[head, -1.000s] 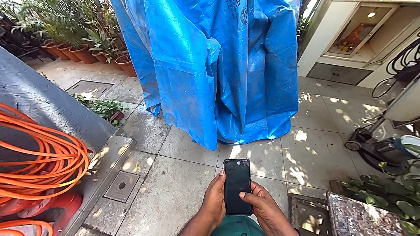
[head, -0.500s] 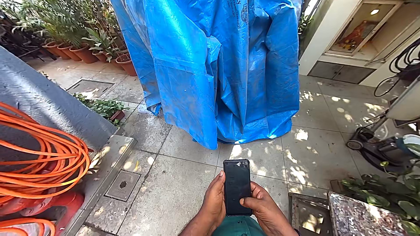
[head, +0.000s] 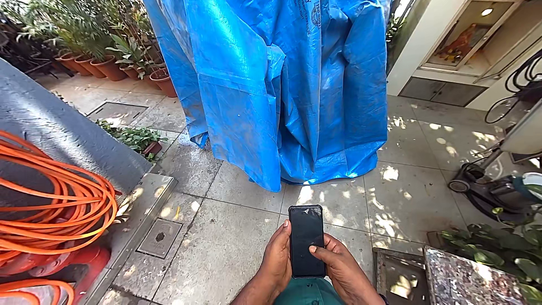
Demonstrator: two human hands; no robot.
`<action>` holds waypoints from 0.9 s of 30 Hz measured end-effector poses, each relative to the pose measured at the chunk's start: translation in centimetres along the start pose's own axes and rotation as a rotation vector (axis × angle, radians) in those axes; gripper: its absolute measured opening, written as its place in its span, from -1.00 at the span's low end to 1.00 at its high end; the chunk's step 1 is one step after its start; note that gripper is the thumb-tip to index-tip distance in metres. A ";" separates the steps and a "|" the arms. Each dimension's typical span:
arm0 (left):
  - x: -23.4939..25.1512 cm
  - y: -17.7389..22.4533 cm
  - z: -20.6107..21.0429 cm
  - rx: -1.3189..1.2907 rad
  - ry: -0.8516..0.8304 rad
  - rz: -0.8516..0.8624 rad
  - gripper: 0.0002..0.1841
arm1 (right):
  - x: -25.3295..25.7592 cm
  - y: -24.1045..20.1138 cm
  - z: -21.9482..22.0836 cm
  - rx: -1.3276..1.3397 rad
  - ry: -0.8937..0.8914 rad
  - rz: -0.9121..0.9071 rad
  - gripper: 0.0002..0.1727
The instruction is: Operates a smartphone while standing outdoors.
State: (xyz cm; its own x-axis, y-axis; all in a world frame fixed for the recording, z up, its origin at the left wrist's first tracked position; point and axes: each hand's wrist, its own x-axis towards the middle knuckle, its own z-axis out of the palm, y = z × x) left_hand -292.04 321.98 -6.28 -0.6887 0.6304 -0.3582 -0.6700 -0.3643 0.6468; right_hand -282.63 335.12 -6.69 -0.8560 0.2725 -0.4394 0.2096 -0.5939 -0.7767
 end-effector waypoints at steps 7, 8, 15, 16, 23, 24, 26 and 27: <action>-0.2 -0.2 -0.1 -0.012 -0.002 -0.007 -0.43 | -0.3 0.2 -0.1 0.001 -0.001 0.008 -0.70; -0.2 -0.2 -0.1 -0.012 -0.003 -0.006 -0.43 | -0.4 0.2 0.0 0.000 0.002 0.010 -0.70; -0.3 0.0 -0.1 -0.002 0.007 -0.011 -0.43 | -0.5 0.2 -0.2 0.011 -0.041 -0.004 -0.61; -0.4 0.0 0.0 -0.002 0.008 -0.010 -0.43 | -0.5 0.2 -0.2 0.003 -0.049 -0.006 -0.58; -0.2 0.3 -0.1 0.002 0.007 -0.011 -0.42 | -0.2 -0.2 0.1 -0.012 -0.070 -0.009 -0.49; -0.2 0.3 -0.1 -0.002 0.003 -0.012 -0.42 | -0.2 -0.2 0.1 -0.016 -0.063 -0.007 -0.51; -0.1 0.4 0.0 -0.001 -0.003 -0.013 -0.42 | -0.1 -0.3 0.1 -0.017 -0.046 -0.003 -0.59; -0.1 0.4 0.0 0.001 -0.004 -0.013 -0.42 | 0.0 -0.3 0.2 -0.014 -0.038 0.002 -0.63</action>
State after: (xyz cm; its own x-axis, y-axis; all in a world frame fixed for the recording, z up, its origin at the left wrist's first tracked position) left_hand -292.27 321.76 -6.02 -0.6786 0.6379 -0.3641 -0.6787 -0.3551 0.6429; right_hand -282.79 335.20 -6.35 -0.8726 0.2423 -0.4241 0.2181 -0.5836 -0.7822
